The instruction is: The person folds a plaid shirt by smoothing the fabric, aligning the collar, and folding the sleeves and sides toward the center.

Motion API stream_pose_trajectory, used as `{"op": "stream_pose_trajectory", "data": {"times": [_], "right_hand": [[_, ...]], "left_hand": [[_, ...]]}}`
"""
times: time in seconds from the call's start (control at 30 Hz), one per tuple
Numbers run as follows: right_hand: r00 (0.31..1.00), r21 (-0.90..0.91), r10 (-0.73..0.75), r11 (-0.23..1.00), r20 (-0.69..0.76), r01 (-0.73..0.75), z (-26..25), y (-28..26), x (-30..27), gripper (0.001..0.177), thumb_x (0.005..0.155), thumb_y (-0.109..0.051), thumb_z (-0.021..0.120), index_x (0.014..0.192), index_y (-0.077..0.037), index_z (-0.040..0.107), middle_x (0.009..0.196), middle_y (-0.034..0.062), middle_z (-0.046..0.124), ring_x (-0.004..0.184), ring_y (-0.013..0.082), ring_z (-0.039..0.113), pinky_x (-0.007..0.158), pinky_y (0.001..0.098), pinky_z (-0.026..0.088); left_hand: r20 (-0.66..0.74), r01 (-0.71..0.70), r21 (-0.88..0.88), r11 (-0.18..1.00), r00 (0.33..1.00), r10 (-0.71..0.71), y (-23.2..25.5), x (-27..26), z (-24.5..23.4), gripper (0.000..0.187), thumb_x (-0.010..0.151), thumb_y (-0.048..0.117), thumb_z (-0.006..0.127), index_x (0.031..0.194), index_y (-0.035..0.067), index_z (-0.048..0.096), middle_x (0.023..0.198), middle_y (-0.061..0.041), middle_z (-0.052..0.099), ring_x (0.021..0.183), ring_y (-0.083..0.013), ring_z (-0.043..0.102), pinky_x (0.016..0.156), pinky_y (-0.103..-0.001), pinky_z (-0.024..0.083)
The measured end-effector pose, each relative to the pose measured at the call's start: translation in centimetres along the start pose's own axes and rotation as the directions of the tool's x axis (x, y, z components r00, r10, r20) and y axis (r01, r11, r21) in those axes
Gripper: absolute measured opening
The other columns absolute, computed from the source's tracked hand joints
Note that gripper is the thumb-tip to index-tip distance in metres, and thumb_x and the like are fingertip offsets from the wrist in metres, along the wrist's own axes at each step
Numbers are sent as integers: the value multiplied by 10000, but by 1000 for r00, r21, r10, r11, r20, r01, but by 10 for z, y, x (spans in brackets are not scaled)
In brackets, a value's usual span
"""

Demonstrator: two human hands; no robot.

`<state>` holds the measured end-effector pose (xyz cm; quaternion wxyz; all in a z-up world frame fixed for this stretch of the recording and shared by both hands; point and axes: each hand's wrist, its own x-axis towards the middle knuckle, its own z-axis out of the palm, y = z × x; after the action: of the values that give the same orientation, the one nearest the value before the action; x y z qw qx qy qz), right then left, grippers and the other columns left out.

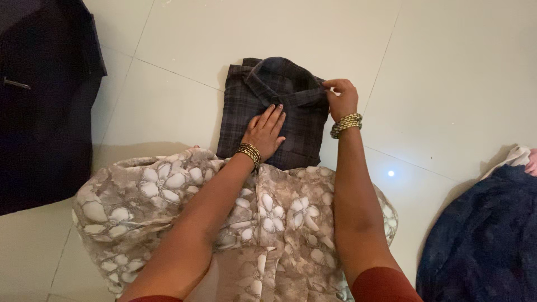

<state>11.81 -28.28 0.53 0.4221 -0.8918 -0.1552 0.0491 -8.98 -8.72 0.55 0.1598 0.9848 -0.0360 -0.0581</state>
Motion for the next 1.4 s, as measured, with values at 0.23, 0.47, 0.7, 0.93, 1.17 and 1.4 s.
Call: {"op": "stream_pose_trajectory", "data": {"times": [0.23, 0.47, 0.7, 0.93, 1.17, 1.4], "right_hand": [[974, -282, -158, 938, 165, 200, 17, -15, -6, 454, 735, -86, 791, 1183, -147, 741, 1305, 42, 607, 1200, 274, 524, 977, 399, 518], [990, -576, -91, 806, 111, 138, 36, -5, -4, 136, 883, -211, 814, 1017, -189, 801, 1258, -11, 655, 1203, 299, 513, 994, 513, 423], [974, -417, -139, 886, 180, 203, 30, -2, -7, 335, 710, -284, 803, 1033, -198, 786, 1336, 41, 613, 1186, 327, 490, 947, 518, 431], [980, -593, -177, 781, 86, 193, 50, 11, -13, 210, 851, -282, 791, 1051, -220, 794, 1284, 2, 659, 1214, 297, 530, 989, 541, 411], [949, -619, -302, 763, -86, 187, 52, 0, -18, 220, 753, -254, 859, 942, -184, 770, 1187, -2, 672, 1159, 280, 547, 1008, 557, 389], [854, -528, -364, 839, -373, 127, 37, -29, -13, 156, 814, -133, 840, 915, -194, 737, 1008, 44, 666, 948, 286, 584, 800, 470, 475]], "left_hand": [[14, 20, 4, 1000, 1000, -20, 3, 0, -4, 701, 1017, 454, 492, 1596, 116, 286, 1691, -55, 146, 1540, -210, 139, 1194, -430, 225], [48, 29, 4, 1000, 998, -29, 5, 0, -11, 710, 1001, 463, 498, 1585, 116, 289, 1678, -52, 160, 1534, -205, 139, 1198, -433, 218], [43, 20, 4, 1000, 999, -20, 3, 1, -10, 711, 1005, 455, 495, 1588, 107, 284, 1681, -61, 168, 1539, -211, 140, 1193, -424, 220], [65, 30, 28, 999, 997, -31, 3, 2, -7, 722, 997, 462, 495, 1587, 106, 282, 1680, -58, 164, 1538, -207, 137, 1192, -417, 224], [19, 17, 11, 1000, 1000, -17, 1, 1, -3, 705, 1003, 454, 499, 1581, 102, 304, 1681, -67, 200, 1537, -215, 161, 1188, -423, 229], [12, 7, -7, 1000, 1000, -7, 1, 1, -3, 698, 998, 455, 515, 1569, 93, 340, 1642, -78, 252, 1527, -230, 181, 1199, -435, 221]]}}
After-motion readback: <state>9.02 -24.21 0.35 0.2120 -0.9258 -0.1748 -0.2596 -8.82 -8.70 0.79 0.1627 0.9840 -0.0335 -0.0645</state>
